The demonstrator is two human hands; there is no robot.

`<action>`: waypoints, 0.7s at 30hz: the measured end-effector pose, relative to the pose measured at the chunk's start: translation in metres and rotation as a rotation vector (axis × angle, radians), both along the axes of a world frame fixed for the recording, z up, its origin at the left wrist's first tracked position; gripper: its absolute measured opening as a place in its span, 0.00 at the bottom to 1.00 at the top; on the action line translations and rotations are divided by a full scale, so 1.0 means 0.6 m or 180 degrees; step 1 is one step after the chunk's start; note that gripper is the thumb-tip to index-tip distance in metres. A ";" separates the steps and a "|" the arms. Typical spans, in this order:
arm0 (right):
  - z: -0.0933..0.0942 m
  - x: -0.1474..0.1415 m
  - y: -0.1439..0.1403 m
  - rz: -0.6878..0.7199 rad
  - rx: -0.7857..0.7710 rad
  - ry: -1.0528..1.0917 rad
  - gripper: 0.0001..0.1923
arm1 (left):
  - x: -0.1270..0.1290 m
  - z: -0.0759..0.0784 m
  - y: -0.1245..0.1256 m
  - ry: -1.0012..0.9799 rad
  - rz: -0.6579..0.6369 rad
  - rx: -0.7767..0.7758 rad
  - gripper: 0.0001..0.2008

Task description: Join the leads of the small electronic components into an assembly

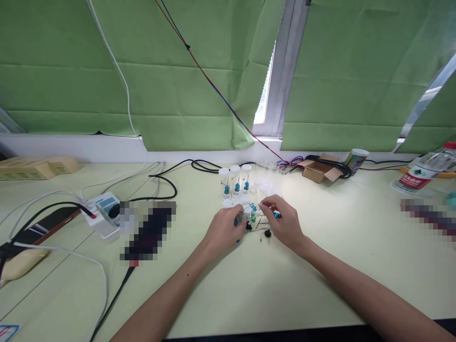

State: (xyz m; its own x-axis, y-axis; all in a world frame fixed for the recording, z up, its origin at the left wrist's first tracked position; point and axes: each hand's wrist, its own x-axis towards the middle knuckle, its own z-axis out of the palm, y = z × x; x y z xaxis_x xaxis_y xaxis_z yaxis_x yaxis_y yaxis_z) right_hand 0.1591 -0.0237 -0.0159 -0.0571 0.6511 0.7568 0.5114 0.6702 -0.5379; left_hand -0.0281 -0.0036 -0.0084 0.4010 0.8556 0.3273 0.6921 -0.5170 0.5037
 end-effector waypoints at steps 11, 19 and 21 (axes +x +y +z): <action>0.003 -0.001 -0.001 -0.0024 -0.0106 0.0011 0.05 | -0.007 0.017 0.014 -0.2519 0.0354 -0.1535 0.12; 0.000 -0.001 0.001 0.0082 -0.0224 -0.0080 0.06 | -0.006 0.012 0.014 -0.3170 0.0011 -0.2334 0.17; -0.002 -0.001 0.002 0.0124 -0.0277 -0.0131 0.06 | -0.001 0.012 0.011 -0.3202 -0.0211 -0.2483 0.17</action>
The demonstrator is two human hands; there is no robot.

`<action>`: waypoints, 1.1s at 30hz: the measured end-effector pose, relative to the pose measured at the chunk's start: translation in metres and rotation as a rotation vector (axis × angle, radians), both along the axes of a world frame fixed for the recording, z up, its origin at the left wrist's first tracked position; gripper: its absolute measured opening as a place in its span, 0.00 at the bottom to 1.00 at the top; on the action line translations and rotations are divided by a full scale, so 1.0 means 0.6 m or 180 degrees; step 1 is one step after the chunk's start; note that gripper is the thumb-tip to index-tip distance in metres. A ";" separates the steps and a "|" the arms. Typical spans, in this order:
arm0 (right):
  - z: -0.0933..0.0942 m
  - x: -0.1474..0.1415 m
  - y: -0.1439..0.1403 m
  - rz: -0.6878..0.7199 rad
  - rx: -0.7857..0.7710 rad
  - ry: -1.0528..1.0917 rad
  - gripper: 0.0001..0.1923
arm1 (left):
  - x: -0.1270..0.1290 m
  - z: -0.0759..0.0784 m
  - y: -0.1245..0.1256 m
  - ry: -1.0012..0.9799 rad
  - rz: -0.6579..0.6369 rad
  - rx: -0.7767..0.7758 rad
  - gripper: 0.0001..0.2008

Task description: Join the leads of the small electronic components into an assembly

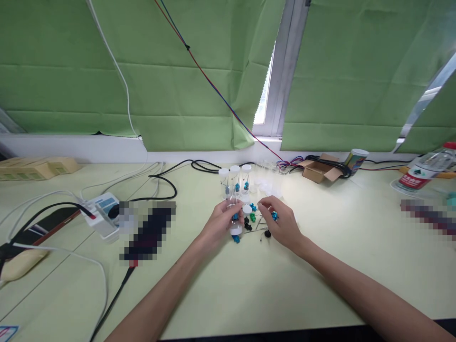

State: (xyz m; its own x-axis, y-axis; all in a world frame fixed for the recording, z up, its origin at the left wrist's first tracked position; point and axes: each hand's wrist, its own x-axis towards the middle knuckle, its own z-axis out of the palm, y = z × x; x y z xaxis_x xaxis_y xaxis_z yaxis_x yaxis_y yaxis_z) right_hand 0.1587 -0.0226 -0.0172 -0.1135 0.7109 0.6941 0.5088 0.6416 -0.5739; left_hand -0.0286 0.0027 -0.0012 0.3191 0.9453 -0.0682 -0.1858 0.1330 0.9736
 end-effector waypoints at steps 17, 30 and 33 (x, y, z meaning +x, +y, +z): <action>-0.008 -0.009 -0.011 0.0613 -0.0149 -0.0541 0.18 | 0.021 0.009 -0.028 0.0531 -0.0486 0.0890 0.26; -0.010 -0.003 0.001 -0.0116 0.0067 -0.0242 0.18 | 0.011 -0.006 -0.015 0.1980 0.0396 0.2200 0.21; -0.009 -0.004 0.003 -0.0309 0.0011 -0.0134 0.17 | 0.002 -0.004 -0.006 0.2436 0.0856 0.2473 0.13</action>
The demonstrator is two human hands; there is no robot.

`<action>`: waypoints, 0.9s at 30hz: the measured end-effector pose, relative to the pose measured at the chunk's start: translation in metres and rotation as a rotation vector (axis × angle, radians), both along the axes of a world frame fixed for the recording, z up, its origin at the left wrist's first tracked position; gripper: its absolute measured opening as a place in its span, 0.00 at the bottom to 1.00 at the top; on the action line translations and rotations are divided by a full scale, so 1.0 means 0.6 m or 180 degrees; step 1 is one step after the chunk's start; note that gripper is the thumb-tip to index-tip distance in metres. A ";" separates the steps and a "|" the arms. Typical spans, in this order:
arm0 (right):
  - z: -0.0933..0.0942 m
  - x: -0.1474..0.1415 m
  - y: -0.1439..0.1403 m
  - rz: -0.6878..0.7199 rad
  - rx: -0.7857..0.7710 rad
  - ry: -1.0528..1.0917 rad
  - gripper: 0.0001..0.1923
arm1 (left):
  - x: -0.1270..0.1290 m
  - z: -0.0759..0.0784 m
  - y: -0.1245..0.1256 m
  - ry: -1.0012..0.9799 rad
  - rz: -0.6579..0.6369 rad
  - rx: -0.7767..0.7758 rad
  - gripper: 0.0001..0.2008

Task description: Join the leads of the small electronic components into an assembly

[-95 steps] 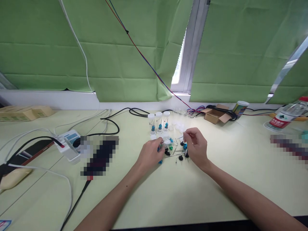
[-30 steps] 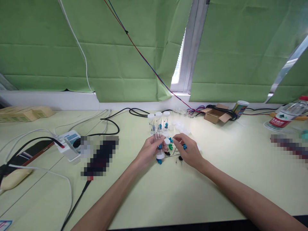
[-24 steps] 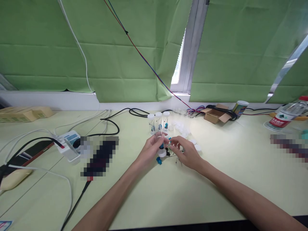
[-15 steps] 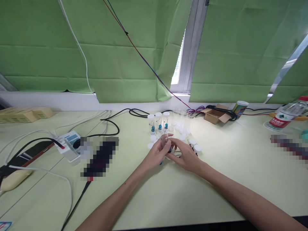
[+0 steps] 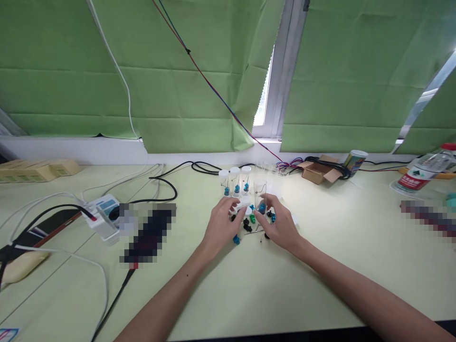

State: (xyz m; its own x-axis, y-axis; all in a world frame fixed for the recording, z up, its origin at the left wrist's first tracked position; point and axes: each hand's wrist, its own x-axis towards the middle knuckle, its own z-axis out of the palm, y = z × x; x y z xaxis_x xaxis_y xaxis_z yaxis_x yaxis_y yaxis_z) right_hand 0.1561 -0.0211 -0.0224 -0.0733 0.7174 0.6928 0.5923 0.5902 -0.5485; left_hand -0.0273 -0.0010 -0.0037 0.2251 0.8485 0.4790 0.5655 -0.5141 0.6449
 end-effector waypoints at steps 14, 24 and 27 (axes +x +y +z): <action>0.000 0.000 -0.001 -0.0064 -0.0116 -0.0032 0.16 | -0.022 -0.007 0.003 0.1959 0.0962 -0.0796 0.15; -0.002 0.001 0.001 -0.0053 -0.0162 -0.0078 0.16 | -0.025 -0.003 0.002 0.1828 0.0878 -0.0843 0.15; -0.003 0.000 0.001 -0.0062 -0.0161 -0.0077 0.16 | -0.026 0.001 0.003 0.1699 0.0938 -0.0780 0.15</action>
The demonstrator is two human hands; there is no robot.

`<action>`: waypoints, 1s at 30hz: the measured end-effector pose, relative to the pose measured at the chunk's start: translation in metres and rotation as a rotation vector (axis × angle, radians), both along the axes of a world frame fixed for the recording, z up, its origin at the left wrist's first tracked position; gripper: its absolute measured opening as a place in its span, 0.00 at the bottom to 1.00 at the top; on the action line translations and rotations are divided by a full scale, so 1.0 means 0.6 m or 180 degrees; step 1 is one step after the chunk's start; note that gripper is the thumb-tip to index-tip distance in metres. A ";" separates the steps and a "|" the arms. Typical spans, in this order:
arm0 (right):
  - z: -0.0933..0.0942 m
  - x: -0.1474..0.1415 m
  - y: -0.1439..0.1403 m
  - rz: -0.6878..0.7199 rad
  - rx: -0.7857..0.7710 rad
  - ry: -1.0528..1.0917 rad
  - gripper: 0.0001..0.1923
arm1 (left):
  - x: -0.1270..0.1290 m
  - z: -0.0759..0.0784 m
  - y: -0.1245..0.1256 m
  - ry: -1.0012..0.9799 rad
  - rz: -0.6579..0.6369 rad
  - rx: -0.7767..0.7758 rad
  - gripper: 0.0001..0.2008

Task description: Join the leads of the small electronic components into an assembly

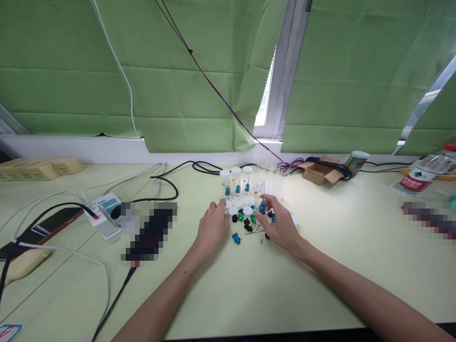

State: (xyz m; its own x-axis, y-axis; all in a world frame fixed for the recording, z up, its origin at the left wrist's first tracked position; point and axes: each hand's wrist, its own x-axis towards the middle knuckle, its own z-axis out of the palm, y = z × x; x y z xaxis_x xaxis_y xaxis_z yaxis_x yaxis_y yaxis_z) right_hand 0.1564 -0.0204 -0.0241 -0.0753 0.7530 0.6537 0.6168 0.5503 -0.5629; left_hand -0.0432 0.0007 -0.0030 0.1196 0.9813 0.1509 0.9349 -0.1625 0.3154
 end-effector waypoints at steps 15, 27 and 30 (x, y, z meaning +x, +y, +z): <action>0.005 -0.001 -0.007 0.0216 -0.0202 -0.0096 0.16 | 0.010 0.016 0.016 -0.3288 -0.0438 -0.0510 0.20; -0.003 0.000 -0.006 0.0595 -0.0243 -0.0419 0.18 | 0.015 0.025 0.011 -0.4558 -0.0485 -0.1397 0.22; -0.002 0.001 -0.006 0.0705 -0.0277 -0.0474 0.17 | 0.016 0.023 0.011 -0.4568 -0.0567 -0.1419 0.22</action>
